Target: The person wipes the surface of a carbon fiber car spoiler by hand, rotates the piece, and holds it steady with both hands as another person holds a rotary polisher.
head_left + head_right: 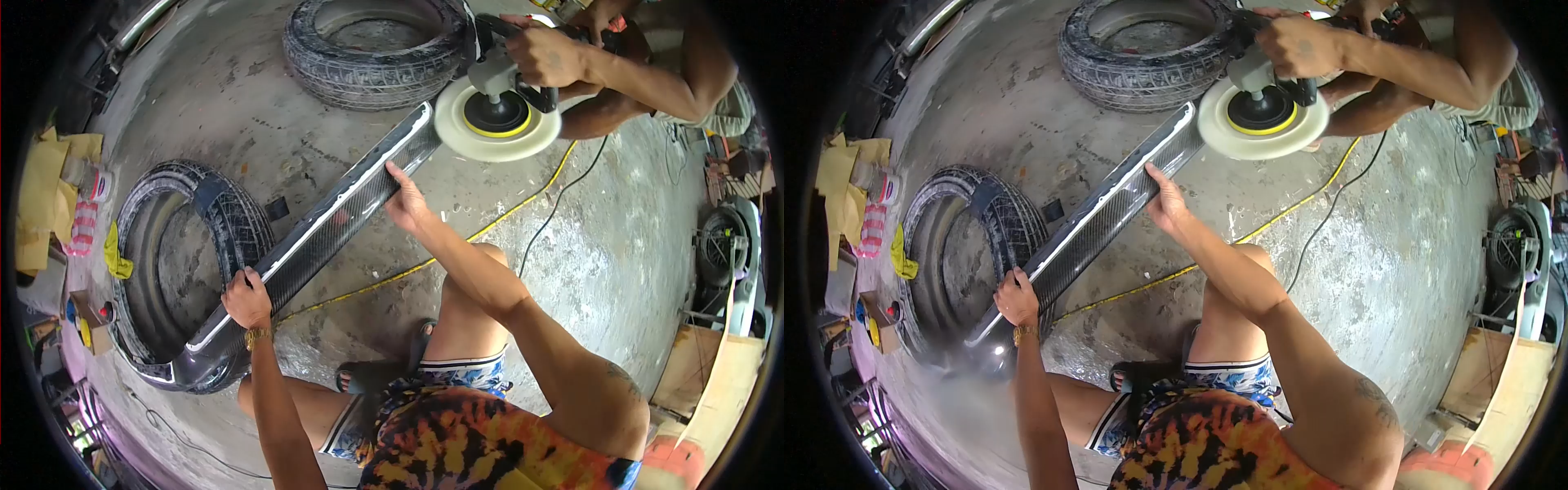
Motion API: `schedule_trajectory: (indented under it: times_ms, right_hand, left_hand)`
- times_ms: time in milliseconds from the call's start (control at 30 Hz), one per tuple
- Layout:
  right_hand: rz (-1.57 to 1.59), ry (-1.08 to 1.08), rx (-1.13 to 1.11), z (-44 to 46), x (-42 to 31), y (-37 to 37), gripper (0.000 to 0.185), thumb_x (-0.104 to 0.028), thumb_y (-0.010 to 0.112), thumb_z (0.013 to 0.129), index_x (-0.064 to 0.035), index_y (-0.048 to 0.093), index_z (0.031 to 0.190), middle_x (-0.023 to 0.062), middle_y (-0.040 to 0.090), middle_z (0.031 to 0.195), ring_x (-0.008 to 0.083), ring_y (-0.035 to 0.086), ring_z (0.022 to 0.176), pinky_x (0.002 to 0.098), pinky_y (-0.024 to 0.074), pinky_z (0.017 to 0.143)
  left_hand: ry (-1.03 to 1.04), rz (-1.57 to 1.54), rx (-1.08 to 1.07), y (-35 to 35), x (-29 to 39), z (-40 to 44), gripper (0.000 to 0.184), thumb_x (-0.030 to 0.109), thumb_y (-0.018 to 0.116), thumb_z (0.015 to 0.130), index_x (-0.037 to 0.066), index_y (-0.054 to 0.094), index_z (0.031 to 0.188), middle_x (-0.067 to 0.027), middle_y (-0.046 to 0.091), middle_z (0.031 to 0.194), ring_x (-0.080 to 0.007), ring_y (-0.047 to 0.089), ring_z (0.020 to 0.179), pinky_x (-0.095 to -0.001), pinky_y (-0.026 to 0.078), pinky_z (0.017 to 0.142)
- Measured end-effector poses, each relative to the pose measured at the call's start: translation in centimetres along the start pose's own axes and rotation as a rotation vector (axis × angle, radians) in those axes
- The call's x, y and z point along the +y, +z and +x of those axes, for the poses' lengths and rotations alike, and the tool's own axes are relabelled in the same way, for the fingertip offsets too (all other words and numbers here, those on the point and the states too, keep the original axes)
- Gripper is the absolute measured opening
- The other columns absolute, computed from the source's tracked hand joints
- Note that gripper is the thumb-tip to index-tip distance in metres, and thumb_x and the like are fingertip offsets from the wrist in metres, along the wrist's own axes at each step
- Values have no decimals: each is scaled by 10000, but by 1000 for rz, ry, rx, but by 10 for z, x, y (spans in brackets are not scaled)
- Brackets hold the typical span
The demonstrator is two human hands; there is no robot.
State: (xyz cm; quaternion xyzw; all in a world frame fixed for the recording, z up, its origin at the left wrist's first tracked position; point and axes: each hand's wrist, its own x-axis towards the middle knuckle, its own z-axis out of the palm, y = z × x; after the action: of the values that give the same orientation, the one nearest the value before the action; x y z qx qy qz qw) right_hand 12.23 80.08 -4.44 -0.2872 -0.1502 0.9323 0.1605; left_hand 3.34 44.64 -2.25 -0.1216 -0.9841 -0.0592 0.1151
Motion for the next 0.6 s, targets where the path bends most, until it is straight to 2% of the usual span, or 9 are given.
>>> schedule_trajectory:
  times_ms: [367, 600]
  right_hand:
    - [29, 47, -13, 2, -2, -1, 382, -201, 771, 887, -57, 627, 1211, 64, 694, 1206, 244, 640, 1132, 417, 464, 1081]
    - [-2, 25, -21, 1, 0, 0, 390, -223, 759, 900, -50, 618, 1220, 75, 682, 1225, 252, 626, 1155, 433, 460, 1086]
  left_hand:
    - [10, 15, -2, 4, -3, 0, 422, 357, 465, 987, 33, 697, 849, -189, 708, 843, -370, 662, 836, -490, 480, 805]
    - [21, 26, 5, 4, -5, 0, 420, 360, 473, 990, 35, 706, 860, -186, 714, 864, -370, 664, 836, -488, 483, 797]
